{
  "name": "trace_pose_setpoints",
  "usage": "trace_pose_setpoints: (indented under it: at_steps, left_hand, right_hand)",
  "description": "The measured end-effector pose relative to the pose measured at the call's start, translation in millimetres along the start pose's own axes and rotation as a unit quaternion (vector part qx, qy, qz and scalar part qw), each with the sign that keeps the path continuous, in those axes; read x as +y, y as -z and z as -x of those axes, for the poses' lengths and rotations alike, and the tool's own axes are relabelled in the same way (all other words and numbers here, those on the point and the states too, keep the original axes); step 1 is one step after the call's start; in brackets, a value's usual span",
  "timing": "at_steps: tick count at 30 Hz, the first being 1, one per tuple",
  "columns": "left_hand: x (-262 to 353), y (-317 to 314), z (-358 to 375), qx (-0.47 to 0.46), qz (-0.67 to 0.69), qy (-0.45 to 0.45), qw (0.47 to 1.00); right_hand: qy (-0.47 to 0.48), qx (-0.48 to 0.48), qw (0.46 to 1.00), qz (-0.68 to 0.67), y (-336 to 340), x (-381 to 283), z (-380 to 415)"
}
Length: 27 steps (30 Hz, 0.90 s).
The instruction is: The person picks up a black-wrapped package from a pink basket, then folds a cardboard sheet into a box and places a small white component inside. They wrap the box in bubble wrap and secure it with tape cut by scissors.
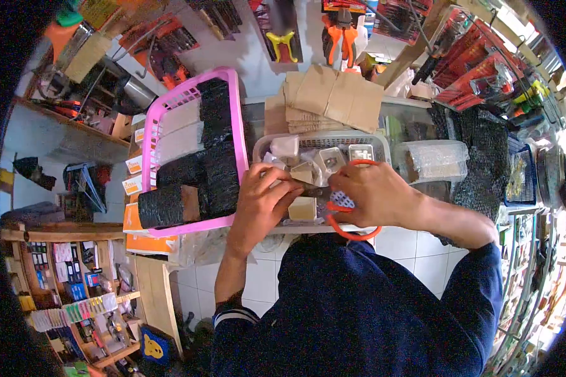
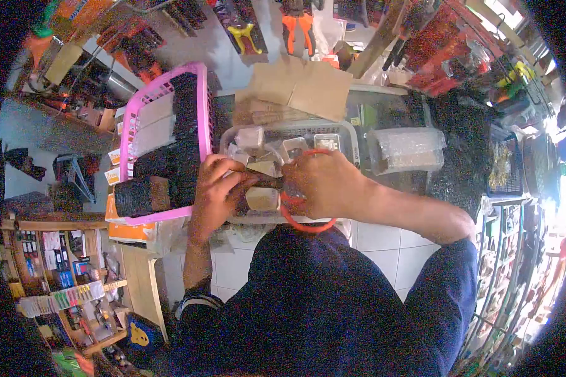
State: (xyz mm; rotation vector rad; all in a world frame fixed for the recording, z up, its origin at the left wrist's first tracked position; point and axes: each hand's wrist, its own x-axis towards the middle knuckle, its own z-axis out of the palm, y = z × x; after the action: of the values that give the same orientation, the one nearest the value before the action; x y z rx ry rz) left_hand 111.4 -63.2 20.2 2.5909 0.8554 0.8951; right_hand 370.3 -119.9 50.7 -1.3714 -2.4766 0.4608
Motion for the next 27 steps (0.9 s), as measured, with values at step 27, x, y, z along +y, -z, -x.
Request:
trace_pose_setpoints:
  at_steps: [27]
  left_hand:
    - [10, -71, 77, 0.086, 0.276, 0.249, 0.924]
  right_hand:
    - [0.063, 0.042, 0.988, 0.132, -2, 23, 1]
